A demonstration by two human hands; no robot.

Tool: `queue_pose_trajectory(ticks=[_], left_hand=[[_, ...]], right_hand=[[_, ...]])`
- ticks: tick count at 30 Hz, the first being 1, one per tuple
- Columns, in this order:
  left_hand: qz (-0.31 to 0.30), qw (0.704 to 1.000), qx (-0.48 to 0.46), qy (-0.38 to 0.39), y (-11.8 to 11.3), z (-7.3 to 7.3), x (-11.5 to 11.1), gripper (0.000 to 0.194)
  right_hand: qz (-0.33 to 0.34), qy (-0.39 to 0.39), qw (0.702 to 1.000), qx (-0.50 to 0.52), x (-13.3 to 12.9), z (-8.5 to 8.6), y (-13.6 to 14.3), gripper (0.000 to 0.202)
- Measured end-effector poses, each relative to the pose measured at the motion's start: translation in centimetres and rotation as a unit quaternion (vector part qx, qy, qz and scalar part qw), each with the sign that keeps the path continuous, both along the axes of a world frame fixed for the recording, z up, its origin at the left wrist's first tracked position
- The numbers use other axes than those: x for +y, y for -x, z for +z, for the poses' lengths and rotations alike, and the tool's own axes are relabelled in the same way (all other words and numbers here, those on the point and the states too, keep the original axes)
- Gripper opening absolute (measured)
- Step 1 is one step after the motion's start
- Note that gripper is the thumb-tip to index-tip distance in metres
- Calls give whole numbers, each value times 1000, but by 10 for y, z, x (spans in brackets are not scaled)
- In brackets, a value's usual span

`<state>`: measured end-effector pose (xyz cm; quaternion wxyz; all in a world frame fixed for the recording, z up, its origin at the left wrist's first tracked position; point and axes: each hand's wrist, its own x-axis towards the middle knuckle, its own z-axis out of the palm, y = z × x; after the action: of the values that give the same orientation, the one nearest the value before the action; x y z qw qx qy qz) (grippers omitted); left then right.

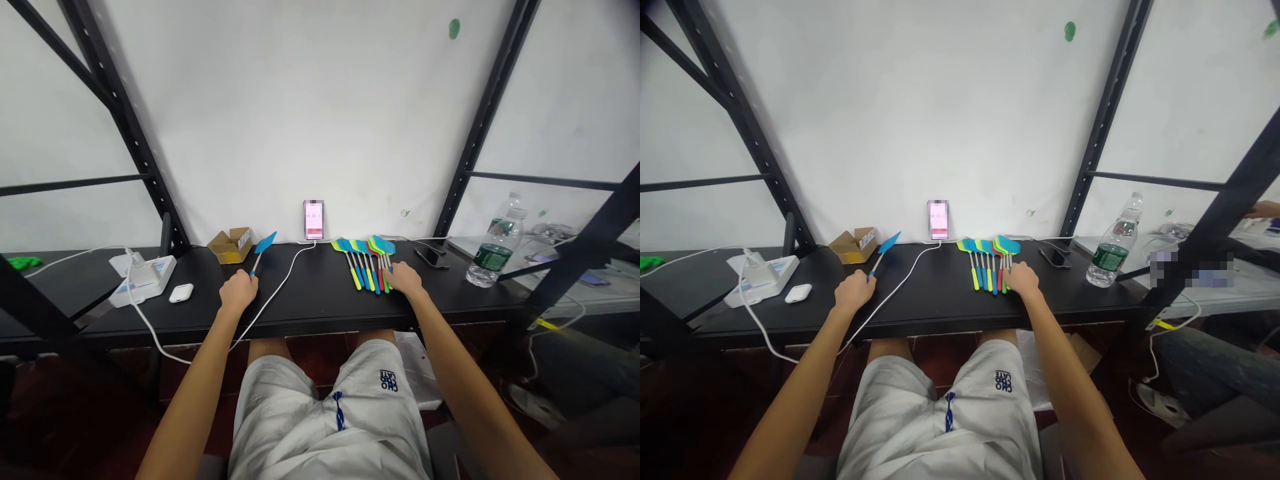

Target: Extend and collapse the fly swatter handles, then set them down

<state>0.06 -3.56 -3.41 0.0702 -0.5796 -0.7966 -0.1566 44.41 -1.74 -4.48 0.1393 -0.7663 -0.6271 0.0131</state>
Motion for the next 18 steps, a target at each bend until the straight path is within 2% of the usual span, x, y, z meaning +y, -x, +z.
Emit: queue_pose_trajectory(ticks=[4,18], left_hand=[[2,1000,-7,4,1,1,0,45],[4,999,-32,-4,0,3,-4,42]], right_hand=[[27,13,1000,7,7,4,7,48],[-28,-66,992,104,5,-6,-5,44]])
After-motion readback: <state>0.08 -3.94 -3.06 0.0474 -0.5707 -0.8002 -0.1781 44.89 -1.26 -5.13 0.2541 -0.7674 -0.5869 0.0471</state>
